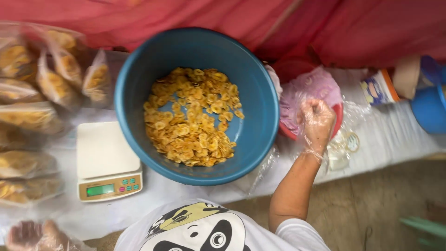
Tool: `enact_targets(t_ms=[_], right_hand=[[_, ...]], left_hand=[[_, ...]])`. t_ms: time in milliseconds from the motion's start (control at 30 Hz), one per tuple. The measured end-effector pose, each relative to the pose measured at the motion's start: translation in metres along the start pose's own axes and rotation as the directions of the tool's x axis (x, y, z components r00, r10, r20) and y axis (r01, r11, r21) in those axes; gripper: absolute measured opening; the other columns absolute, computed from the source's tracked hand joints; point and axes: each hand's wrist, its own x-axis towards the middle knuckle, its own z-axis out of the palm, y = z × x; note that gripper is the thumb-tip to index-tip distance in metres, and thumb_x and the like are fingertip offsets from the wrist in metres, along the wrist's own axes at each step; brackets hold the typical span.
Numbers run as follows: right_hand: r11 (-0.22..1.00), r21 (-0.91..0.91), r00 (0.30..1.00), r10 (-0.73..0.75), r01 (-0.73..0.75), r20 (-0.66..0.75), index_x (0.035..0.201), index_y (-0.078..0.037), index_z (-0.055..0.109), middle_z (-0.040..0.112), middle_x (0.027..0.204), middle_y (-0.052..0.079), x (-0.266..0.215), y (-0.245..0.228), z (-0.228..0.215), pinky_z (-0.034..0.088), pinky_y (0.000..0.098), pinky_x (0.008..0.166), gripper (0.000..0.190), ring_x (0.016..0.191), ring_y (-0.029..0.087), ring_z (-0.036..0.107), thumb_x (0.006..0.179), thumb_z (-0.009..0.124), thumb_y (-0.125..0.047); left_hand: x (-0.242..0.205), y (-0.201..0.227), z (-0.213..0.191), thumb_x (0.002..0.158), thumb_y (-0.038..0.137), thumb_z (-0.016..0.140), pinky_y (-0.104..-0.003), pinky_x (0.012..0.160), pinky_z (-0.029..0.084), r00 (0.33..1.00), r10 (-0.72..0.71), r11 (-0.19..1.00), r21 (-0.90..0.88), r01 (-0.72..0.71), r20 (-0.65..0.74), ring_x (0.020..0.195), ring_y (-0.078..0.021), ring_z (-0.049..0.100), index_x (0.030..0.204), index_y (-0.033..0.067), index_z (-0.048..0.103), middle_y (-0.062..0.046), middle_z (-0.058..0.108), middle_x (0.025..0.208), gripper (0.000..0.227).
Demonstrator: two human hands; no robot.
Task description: The person fills plastic bags with banana chips from a large blue bowl by hand and weighs them on a digital scale. They then set the filled bags aside on the table next to other pre-packaged chips.
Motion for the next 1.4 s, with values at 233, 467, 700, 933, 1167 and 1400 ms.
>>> enact_targets(t_ms=[233, 467, 700, 933, 1167, 1400], right_hand=[[0.802, -0.442, 0.890, 0.456, -0.401, 0.020, 0.094, -0.002, 0.069, 0.072, 0.077, 0.004, -0.067, 0.127, -0.118, 0.052, 0.0257, 0.053, 0.007, 0.062, 0.010, 0.062, 0.088, 0.071, -0.001], [0.635, -0.696, 0.636, 0.697, -0.335, 0.330, 0.098, -0.005, 0.076, 0.075, 0.092, 0.008, -0.161, 0.096, -0.032, 0.056, 0.0345, 0.072, 0.022, 0.080, 0.017, 0.068, 0.078, 0.075, -0.013], [0.682, -0.611, 0.717, 0.181, 0.402, 0.673, 0.104, -0.003, 0.074, 0.073, 0.106, 0.019, -0.238, 0.101, 0.015, 0.050, 0.0531, 0.090, 0.027, 0.104, 0.039, 0.063, 0.080, 0.076, -0.015], [0.502, -0.836, 0.902, 0.220, 0.223, 0.372, 0.109, -0.005, 0.070, 0.069, 0.104, 0.021, -0.239, 0.103, 0.029, 0.052, 0.0515, 0.087, 0.031, 0.100, 0.039, 0.063, 0.079, 0.075, -0.005], [0.463, -0.860, 0.946, 0.119, 0.216, 0.302, 0.127, 0.010, 0.060, 0.060, 0.129, 0.030, -0.248, 0.142, 0.026, 0.051, 0.0479, 0.097, 0.048, 0.113, 0.042, 0.058, 0.079, 0.058, 0.005], [0.228, -0.938, 0.691, 0.634, 0.261, 0.347, 0.117, -0.006, 0.067, 0.071, 0.117, 0.013, -0.235, 0.199, 0.000, 0.047, 0.0417, 0.110, 0.025, 0.117, 0.030, 0.064, 0.099, 0.055, -0.017]], left_hand=[[-0.023, 0.007, 0.000, 0.096, -0.007, 0.052, -0.028, 0.094, 0.054, 0.972, -0.171, 0.969, 0.209, 0.136, 0.163, 0.095, -0.0194, 0.064, 0.122, -0.0057, 0.055, -0.015, 0.063, 0.107, 0.026], [0.008, 0.168, 0.063, 0.104, -0.006, 0.062, -0.029, 0.090, 0.058, 0.922, -0.076, 0.980, 0.197, -0.001, 0.380, 0.091, -0.0209, 0.070, 0.112, -0.0092, 0.064, -0.021, 0.070, 0.098, 0.008], [0.026, 0.227, 0.096, 0.101, -0.010, 0.064, -0.027, 0.084, 0.057, 0.917, -0.082, 0.982, 0.188, 0.007, 0.390, 0.092, -0.0203, 0.070, 0.113, -0.0080, 0.070, -0.020, 0.070, 0.102, 0.013], [0.031, 0.235, 0.109, 0.101, -0.007, 0.062, -0.026, 0.093, 0.057, 0.900, -0.161, 0.986, 0.018, 0.168, 0.404, 0.101, -0.0182, 0.071, 0.113, -0.0056, 0.065, -0.015, 0.072, 0.107, 0.012], [0.040, 0.264, 0.128, 0.104, -0.003, 0.067, -0.025, 0.082, 0.053, 0.869, -0.274, 0.960, 0.059, 0.274, 0.411, 0.091, -0.0143, 0.067, 0.116, -0.0050, 0.068, -0.014, 0.071, 0.103, 0.012], [0.039, 0.262, 0.134, 0.102, 0.000, 0.069, -0.026, 0.094, 0.055, 0.849, -0.219, 0.974, 0.050, 0.222, 0.482, 0.098, -0.0150, 0.068, 0.115, -0.0045, 0.068, -0.013, 0.071, 0.107, 0.014]])
